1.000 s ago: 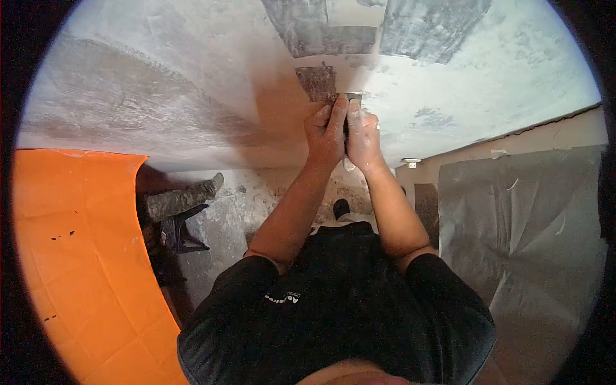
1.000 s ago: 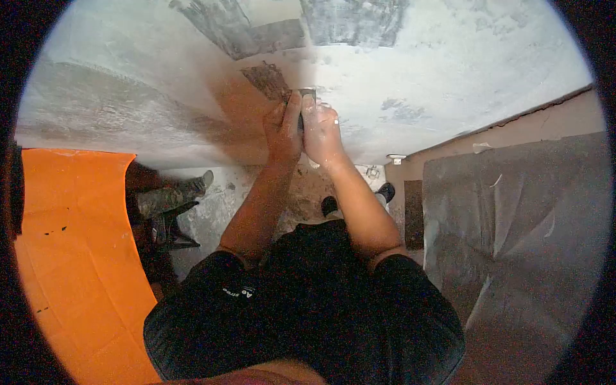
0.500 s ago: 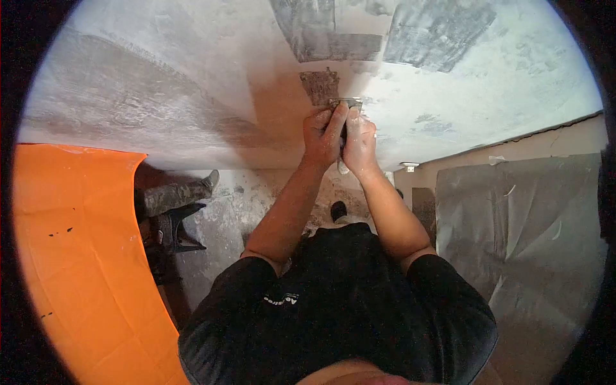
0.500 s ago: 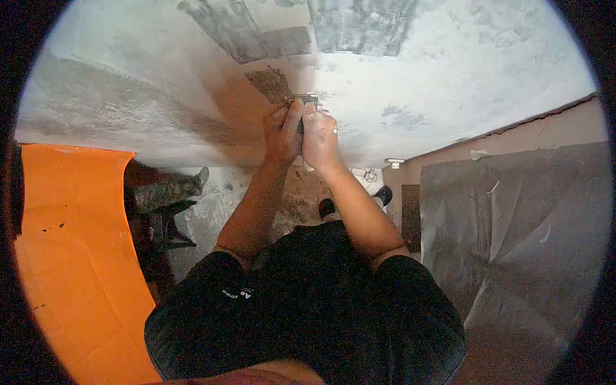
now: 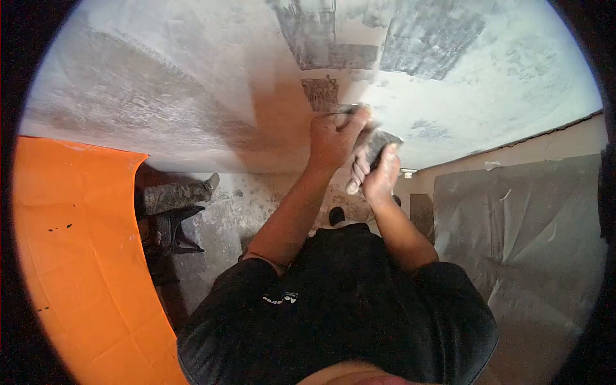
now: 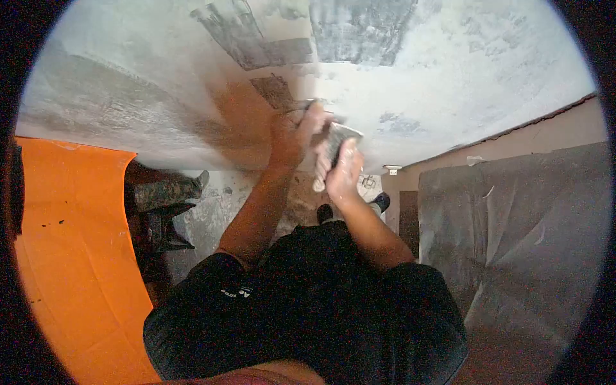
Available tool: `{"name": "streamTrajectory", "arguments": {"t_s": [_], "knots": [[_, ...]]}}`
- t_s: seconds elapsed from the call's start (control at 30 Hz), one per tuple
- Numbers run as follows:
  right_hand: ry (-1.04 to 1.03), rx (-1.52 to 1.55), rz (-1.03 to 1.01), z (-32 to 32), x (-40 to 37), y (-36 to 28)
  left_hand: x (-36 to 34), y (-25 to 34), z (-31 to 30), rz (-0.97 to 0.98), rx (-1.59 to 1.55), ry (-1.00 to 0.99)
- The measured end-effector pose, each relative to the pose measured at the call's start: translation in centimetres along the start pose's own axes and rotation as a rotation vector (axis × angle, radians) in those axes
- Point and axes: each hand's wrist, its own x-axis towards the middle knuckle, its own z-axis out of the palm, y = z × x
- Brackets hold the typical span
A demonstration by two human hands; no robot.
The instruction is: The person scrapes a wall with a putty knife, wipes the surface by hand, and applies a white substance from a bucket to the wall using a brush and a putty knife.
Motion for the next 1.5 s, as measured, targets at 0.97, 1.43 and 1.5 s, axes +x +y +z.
{"name": "streamTrajectory", "arguments": {"t_s": [0.97, 1.43, 1.5], "knots": [[-0.022, -0.559, -0.254, 1.9, 2.6, 3.6, -1.3, -3.8, -3.4, -0.063, -0.37, -0.322], [0.043, -0.594, -0.331, 1.4, 3.7, 4.5, -0.5, -3.9, -3.0, -0.026, -0.001, -0.333], [0.029, -0.607, -0.244, 1.9, 3.4, 3.6, -0.4, -4.6, -2.8, -0.024, -0.062, -0.294]]}}
